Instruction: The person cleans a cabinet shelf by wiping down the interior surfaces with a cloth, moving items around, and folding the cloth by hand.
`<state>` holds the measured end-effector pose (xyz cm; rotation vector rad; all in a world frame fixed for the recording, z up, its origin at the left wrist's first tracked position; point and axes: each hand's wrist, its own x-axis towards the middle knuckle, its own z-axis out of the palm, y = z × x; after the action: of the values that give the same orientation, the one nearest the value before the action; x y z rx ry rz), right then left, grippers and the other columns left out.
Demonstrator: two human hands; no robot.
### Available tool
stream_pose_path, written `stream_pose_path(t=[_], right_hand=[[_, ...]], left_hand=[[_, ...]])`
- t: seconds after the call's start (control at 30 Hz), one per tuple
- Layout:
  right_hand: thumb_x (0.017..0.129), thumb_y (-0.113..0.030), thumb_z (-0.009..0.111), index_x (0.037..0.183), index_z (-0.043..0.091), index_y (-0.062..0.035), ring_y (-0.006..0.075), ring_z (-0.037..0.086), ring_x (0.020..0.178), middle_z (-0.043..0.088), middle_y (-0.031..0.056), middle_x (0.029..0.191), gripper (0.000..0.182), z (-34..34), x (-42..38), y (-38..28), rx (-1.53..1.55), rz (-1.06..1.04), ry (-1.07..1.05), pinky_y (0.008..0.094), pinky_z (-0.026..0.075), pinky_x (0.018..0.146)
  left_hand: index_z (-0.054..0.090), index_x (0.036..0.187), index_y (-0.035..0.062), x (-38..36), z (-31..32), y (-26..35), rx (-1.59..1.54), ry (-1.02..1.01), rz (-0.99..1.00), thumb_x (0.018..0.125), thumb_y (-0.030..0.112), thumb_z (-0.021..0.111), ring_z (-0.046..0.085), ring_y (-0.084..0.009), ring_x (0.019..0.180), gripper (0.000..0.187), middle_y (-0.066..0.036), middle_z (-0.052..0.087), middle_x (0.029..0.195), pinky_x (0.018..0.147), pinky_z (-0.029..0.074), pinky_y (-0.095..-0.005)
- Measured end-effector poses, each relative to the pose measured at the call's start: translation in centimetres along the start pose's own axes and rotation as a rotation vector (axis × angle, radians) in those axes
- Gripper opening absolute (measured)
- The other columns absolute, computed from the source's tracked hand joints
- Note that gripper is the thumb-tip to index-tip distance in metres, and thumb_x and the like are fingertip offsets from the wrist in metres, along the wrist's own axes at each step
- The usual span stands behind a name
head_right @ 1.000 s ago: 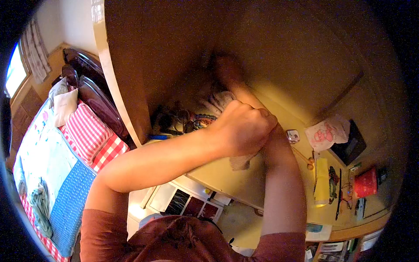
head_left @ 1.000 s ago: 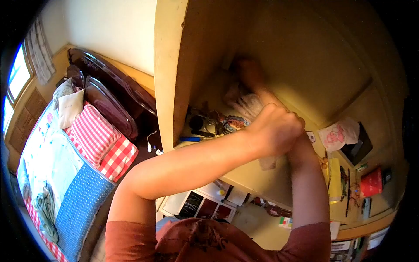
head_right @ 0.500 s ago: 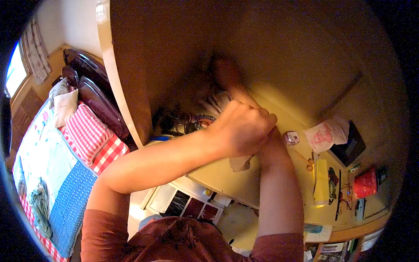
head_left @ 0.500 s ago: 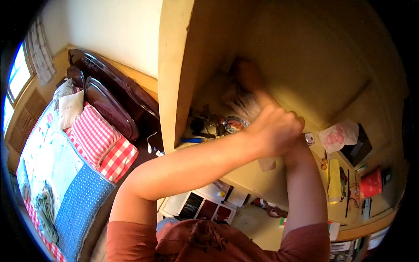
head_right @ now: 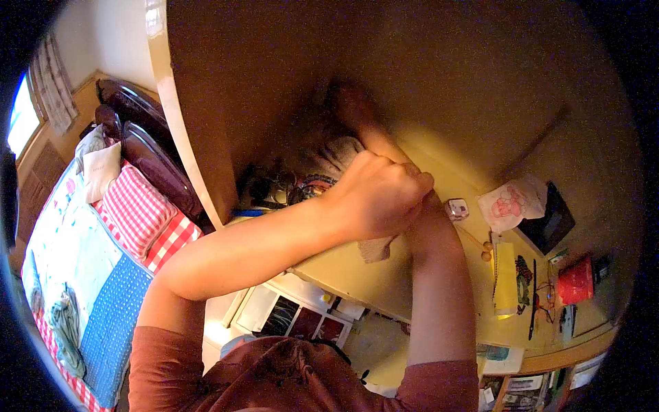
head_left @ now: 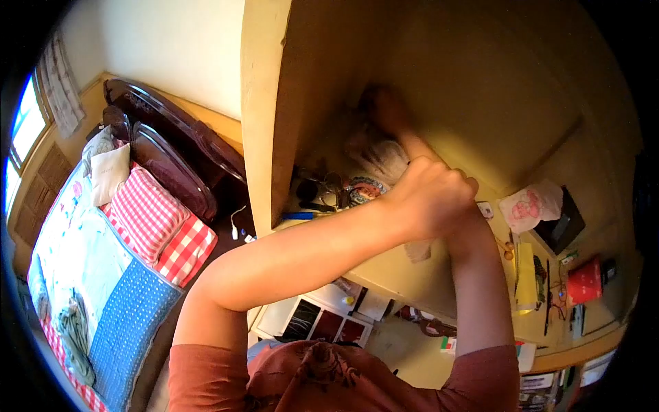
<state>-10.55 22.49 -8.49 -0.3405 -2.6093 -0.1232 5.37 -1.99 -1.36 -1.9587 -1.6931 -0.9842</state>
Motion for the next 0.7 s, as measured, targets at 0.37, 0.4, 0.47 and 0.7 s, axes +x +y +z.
stream_pose_path(t=[0.37,0.4,0.47,0.7], right_hand=[[0.097,-0.018,0.056,0.115,0.071,-0.0042,0.042,0.064,0.112,0.068,0.024,0.118,0.028,-9.1,-6.3,1.0,0.144,-0.084,-0.158,0.0517,0.051,0.096],[0.097,-0.017,0.055,0.116,0.071,-0.0044,0.0416,0.064,0.112,0.068,0.0243,0.119,0.027,-9.1,-6.2,0.9,0.017,0.009,-0.129,0.0515,0.051,0.096],[0.097,-0.016,0.055,0.116,0.071,-0.0041,0.0423,0.063,0.112,0.067,0.0251,0.118,0.027,-9.2,-6.1,0.8,0.028,0.004,-0.126,0.0515,0.052,0.096],[0.094,-0.023,0.059,0.105,0.071,-0.0021,0.0458,0.063,0.102,0.067,0.0268,0.108,0.027,-7.7,-5.0,1.6,-0.035,-0.16,-0.148,0.0523,0.052,0.09]], left_hand=[[0.068,0.081,0.0081,-0.2,0.3,-0.3,-0.043,0.018,0.019,0.081,0.019,0.065,0.068,-0.0373,0.066,0.011,-0.016,0.071,0.08,0.056,0.052,-0.0474],[0.068,0.082,0.008,-0.2,0.4,-0.3,-0.055,-0.005,0.008,0.081,0.019,0.064,0.068,-0.0372,0.066,0.011,-0.016,0.071,0.08,0.056,0.052,-0.0475],[0.068,0.082,0.0082,-0.2,0.4,-0.4,-0.06,-0.002,0.021,0.081,0.018,0.064,0.068,-0.0364,0.066,0.011,-0.015,0.071,0.08,0.056,0.052,-0.0472],[0.068,0.086,0.0095,-0.3,0.2,-0.2,-0.039,-0.025,0.01,0.077,0.017,0.064,0.07,-0.0318,0.069,0.012,-0.013,0.071,0.083,0.057,0.054,-0.0446]])
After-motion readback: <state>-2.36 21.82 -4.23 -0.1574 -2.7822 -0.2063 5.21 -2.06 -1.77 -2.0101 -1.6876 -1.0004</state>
